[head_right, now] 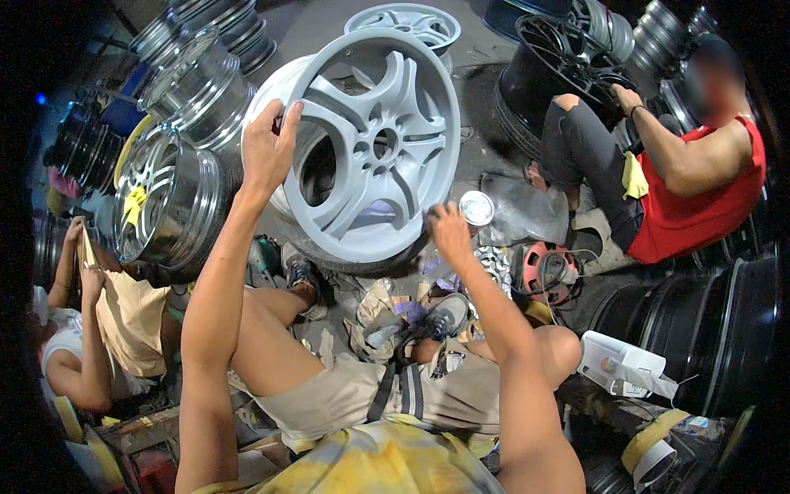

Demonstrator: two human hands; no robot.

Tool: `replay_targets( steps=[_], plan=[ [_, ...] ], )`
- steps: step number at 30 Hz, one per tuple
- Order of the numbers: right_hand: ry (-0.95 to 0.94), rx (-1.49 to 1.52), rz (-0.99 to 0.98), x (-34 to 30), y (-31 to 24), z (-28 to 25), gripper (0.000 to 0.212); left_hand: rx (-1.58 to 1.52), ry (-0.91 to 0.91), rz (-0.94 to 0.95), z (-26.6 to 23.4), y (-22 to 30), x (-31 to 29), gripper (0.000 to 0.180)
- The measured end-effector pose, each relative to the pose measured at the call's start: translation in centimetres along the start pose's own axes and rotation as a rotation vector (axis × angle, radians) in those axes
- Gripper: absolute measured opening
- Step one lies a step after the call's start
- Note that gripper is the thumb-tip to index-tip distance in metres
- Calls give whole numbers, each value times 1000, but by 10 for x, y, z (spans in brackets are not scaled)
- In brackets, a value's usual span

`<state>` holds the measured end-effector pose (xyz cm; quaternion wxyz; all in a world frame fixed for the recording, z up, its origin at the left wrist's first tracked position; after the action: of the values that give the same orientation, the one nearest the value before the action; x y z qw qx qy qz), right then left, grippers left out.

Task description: The person scrubs a silver car wheel rim with a purple sponge, focusing on the spokes and inner barrel. The person rotates the rim to access different areas and continues scrubbing the surface.

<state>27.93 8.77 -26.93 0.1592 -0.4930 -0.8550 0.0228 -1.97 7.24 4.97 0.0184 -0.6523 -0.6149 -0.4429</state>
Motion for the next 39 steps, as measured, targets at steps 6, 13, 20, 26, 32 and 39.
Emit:
replay_targets(
  steps=[6,13,20,26,32,39],
  plan=[
    [-61,35,100,4,-21,12,19,-7,-14,32,7,5,5,43],
    [-754,1460,481,-27,-120,-47,40,4,-11,-7,1,-9,-6,45],
    [266,379,384,-59,-15,-22,33,-63,-29,12,10,1,4,46],
    [347,690,349,-89,-185,-70,32,-49,-16,41,1,-12,-6,48],
    [362,607,501,-95,-87,-11,36,-31,-43,33,6,-4,-6,46],
    [457,456,234,-82,-159,-60,37,-72,-21,44,1,-6,-3,47]
  ],
)
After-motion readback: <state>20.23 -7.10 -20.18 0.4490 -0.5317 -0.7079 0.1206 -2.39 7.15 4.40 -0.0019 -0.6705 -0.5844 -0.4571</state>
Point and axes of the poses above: each hand's wrist, its own x-axis towards the middle knuckle, its own z-axis out of the palm, y = z × x, the point moved 9 cm from there along x, towards the middle knuckle, and after that the axes turned 5 degrees about z, right-handed, at the moved point
